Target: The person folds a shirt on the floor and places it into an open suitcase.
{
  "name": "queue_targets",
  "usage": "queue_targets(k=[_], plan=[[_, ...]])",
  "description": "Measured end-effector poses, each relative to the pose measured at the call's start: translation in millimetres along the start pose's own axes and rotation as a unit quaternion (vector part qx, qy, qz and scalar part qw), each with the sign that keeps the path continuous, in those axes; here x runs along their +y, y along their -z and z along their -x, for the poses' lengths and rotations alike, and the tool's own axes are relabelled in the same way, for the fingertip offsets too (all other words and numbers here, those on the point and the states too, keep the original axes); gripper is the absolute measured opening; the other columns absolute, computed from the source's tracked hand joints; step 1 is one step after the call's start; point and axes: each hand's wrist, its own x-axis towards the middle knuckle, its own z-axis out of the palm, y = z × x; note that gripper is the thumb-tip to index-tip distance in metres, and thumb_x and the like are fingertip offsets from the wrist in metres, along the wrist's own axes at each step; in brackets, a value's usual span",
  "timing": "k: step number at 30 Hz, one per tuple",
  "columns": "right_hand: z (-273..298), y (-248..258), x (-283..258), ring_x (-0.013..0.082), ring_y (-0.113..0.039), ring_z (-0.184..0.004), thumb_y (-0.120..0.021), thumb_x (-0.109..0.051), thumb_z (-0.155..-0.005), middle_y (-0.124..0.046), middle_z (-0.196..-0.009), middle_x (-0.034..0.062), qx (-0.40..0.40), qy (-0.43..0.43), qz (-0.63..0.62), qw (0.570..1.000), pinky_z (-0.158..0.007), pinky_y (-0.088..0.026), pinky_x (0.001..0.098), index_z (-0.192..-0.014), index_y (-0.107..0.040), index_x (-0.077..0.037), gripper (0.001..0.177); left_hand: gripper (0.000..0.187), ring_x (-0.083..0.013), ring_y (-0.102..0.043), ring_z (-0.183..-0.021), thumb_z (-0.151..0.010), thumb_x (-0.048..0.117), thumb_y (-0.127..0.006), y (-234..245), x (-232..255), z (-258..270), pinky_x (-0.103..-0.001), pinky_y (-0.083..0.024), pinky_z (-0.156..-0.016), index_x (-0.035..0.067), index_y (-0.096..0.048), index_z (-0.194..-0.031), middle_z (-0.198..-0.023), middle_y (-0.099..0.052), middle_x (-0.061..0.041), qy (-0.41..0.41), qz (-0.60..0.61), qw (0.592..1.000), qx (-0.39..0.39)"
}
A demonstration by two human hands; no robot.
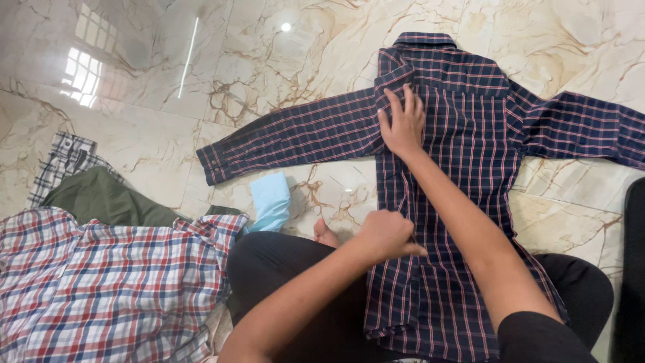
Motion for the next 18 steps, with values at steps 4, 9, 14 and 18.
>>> queue_targets(k=[4, 9, 14, 18], plan=[[-4.7, -14.0, 0.5, 0.05, -0.031, -0.146, -0.056, -0.036, -0.106, -0.036, -0.16, 0.0247, 0.033, 0.026, 0.034, 0.999, -0.119, -0.021, 0.0624, -0.151, -0.053, -0.018, 0.049, 0.071, -0.0316, -0.074, -0.069, -0.094, 0.069, -0.058, -6.8, -30.5, -30.4, -0.045, -0.056, -0.062, 0.003, -0.074, -0.071, -0.07, -0.073, -0.014, 0.158, 0.129, 0.975, -0.085], [-50.6, -38.5, 16.2, 0.0503, -0.031, -0.146, -0.056, -0.036, -0.106, -0.035, -0.16, 0.0235, 0.034, 0.016, 0.035, 0.999, -0.119, -0.021, 0.0627, -0.15, -0.054, -0.019, 0.048, 0.056, -0.0347, -0.072, -0.076, -0.088, 0.058, -0.069, -26.2, -35.9, -26.2, -0.047, -0.056, -0.064, 0.003, -0.07, -0.084, -0.08, -0.074, -0.017, 0.15, 0.157, 0.976, 0.021], [-118.9, -59.9, 33.6, 0.0496, -0.033, -0.145, -0.059, -0.036, -0.106, -0.036, -0.16, 0.023, 0.066, 0.046, 0.038, 0.996, -0.119, -0.021, 0.0619, -0.15, -0.055, -0.018, 0.048, 0.052, -0.0352, -0.067, -0.091, -0.081, 0.053, -0.076, -22.8, -34.7, -30.3, -0.05, -0.053, -0.077, 0.002, -0.07, -0.091, -0.091, -0.073, -0.014, 0.187, 0.077, 0.972, 0.119], [-179.1, -82.3, 48.8, 0.0504, -0.037, -0.138, -0.062, -0.036, -0.105, -0.046, -0.15, 0.024, 0.127, 0.065, 0.04, 0.989, -0.114, -0.025, 0.0606, -0.144, -0.061, -0.016, 0.044, 0.054, -0.0306, -0.056, -0.103, -0.078, 0.054, -0.078, -11.6, -43.8, -33.3, -0.049, -0.044, -0.082, 0.004, -0.069, -0.097, -0.098, -0.067, -0.011, 0.209, -0.009, 0.966, 0.151]])
